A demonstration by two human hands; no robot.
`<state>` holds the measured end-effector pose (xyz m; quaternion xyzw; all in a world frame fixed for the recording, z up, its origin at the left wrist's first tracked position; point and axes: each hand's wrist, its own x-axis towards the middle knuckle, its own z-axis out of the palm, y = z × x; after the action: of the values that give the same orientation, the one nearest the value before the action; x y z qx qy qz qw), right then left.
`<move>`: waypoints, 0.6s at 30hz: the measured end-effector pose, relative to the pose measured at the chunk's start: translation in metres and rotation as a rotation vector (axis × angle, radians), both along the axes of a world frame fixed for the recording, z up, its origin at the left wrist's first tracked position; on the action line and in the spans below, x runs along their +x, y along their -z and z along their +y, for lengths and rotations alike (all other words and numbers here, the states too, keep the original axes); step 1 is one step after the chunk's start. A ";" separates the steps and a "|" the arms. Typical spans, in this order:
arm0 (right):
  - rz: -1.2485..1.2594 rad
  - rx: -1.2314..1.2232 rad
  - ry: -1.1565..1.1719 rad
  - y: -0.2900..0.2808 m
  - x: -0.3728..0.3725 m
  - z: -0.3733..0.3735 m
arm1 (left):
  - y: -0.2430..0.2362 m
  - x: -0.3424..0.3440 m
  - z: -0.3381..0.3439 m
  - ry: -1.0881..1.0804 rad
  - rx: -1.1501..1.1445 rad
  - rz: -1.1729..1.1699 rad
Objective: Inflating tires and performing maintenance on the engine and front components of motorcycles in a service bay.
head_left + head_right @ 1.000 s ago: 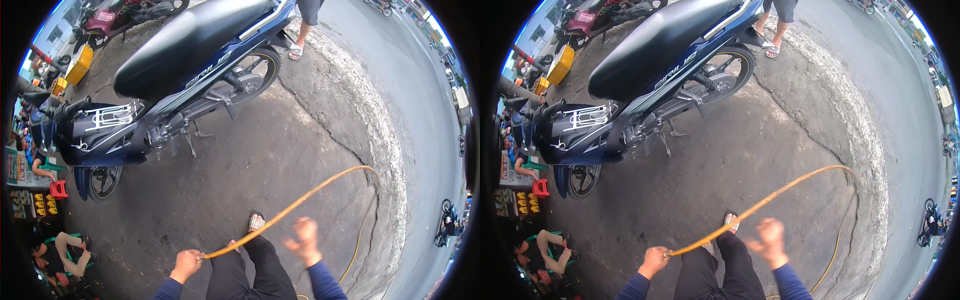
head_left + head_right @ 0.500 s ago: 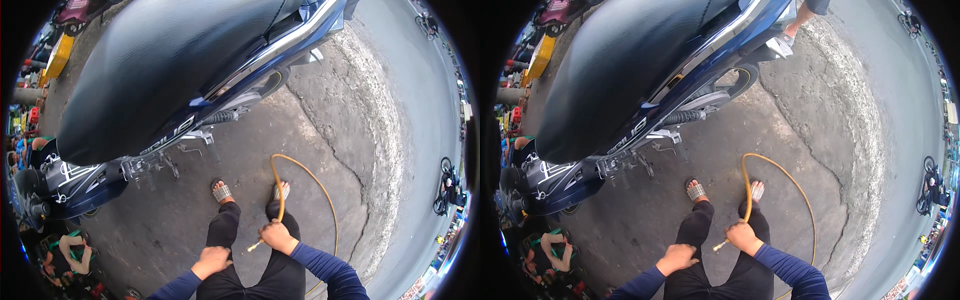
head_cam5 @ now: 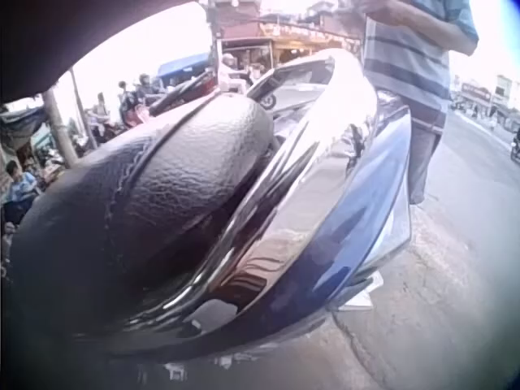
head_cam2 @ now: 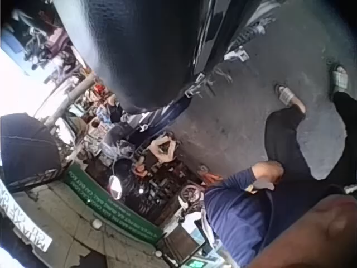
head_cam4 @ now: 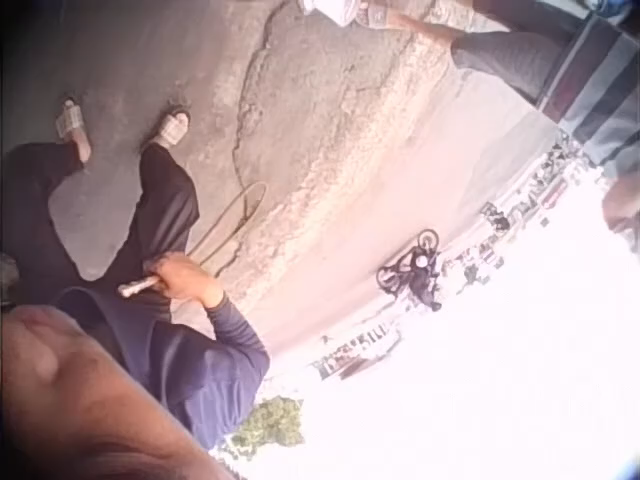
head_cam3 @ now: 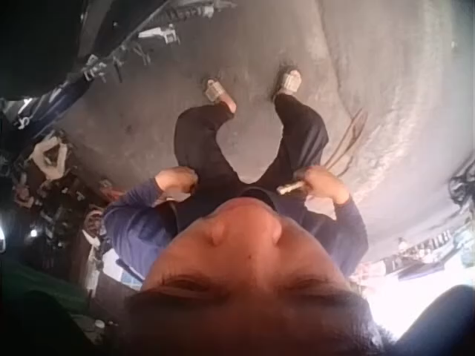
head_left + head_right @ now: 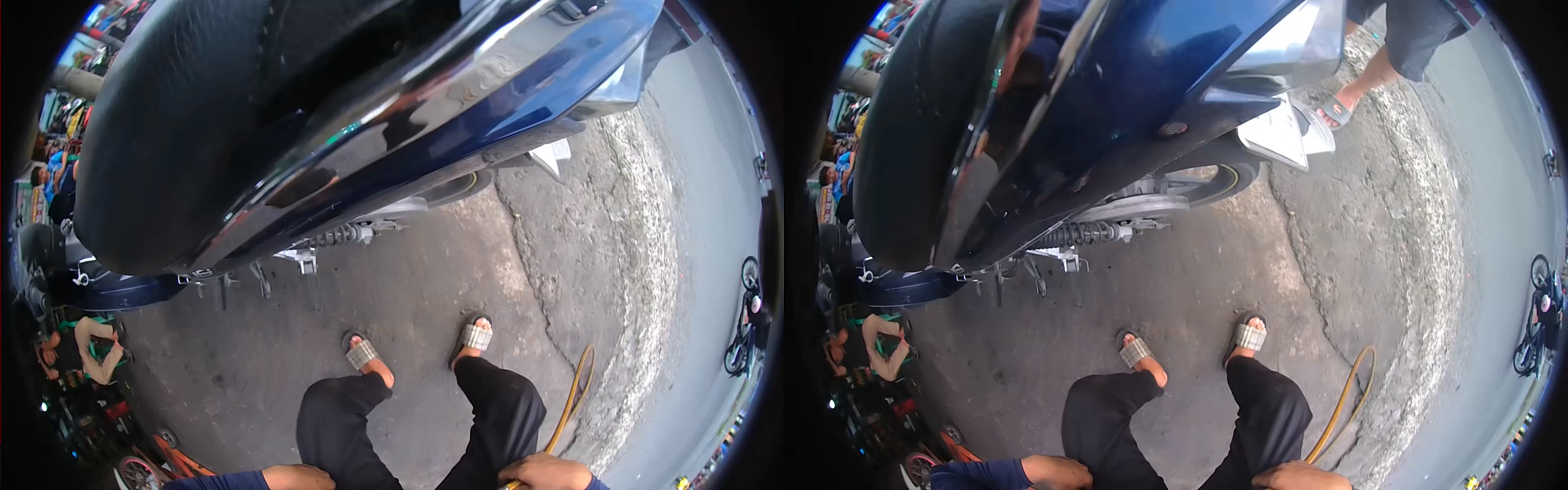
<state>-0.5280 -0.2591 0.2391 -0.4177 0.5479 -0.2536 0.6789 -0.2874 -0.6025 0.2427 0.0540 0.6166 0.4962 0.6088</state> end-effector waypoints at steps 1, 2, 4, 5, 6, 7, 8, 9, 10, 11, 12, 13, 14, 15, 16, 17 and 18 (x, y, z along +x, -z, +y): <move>0.299 -0.009 -0.007 0.020 -0.020 0.012 | 0.046 -0.003 0.007 0.195 -0.046 0.076; 0.559 0.027 -0.031 0.052 -0.045 -0.002 | 0.077 -0.015 0.013 0.379 -0.109 0.121; 1.005 -0.052 0.047 0.131 -0.107 -0.054 | 0.146 -0.080 0.009 0.277 -0.293 0.411; 1.189 -0.186 0.209 0.179 -0.129 -0.070 | 0.185 -0.117 0.010 -0.013 -0.389 0.689; 1.188 -0.250 0.308 0.215 -0.147 -0.094 | 0.231 -0.155 0.014 -0.374 -0.367 1.037; 1.115 -0.346 0.368 0.237 -0.158 -0.116 | 0.271 -0.205 0.017 -0.676 -0.175 1.088; 1.038 -0.426 0.424 0.262 -0.164 -0.122 | 0.278 -0.252 0.018 -0.982 0.061 0.492; 1.009 -0.416 0.382 0.301 -0.169 -0.121 | 0.300 -0.293 0.020 -1.311 0.269 0.455; 0.985 -0.405 0.348 0.342 -0.176 -0.125 | 0.314 -0.335 0.027 -1.552 0.359 0.619; 1.077 -0.339 0.240 0.385 -0.170 -0.125 | 0.323 -0.374 0.027 -1.705 0.446 0.700; 1.166 -0.268 0.128 0.427 -0.159 -0.122 | 0.325 -0.409 0.030 -1.844 0.538 0.762; 1.114 -0.290 0.050 0.461 -0.140 -0.119 | 0.322 -0.437 0.025 -1.979 0.593 0.772; 1.053 -0.299 -0.026 0.490 -0.113 -0.111 | 0.321 -0.453 0.020 -2.064 0.560 0.739; 0.957 -0.326 -0.112 0.506 -0.081 -0.119 | 0.332 -0.456 -0.003 -2.063 0.472 0.971; 0.863 -0.348 -0.148 0.530 -0.053 -0.115 | 0.344 -0.461 -0.019 -2.046 0.397 1.190; 0.820 -0.263 -0.198 0.554 -0.032 -0.093 | 0.349 -0.463 -0.009 -2.015 0.467 1.128; 0.762 -0.255 -0.224 0.561 -0.015 -0.078 | 0.346 -0.460 -0.002 -1.977 0.521 1.083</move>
<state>-0.5426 -0.3370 -0.3218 -0.6195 0.6753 -0.0710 0.3939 -0.7476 -0.6048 -0.1036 -0.1225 0.4489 0.7798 -0.4188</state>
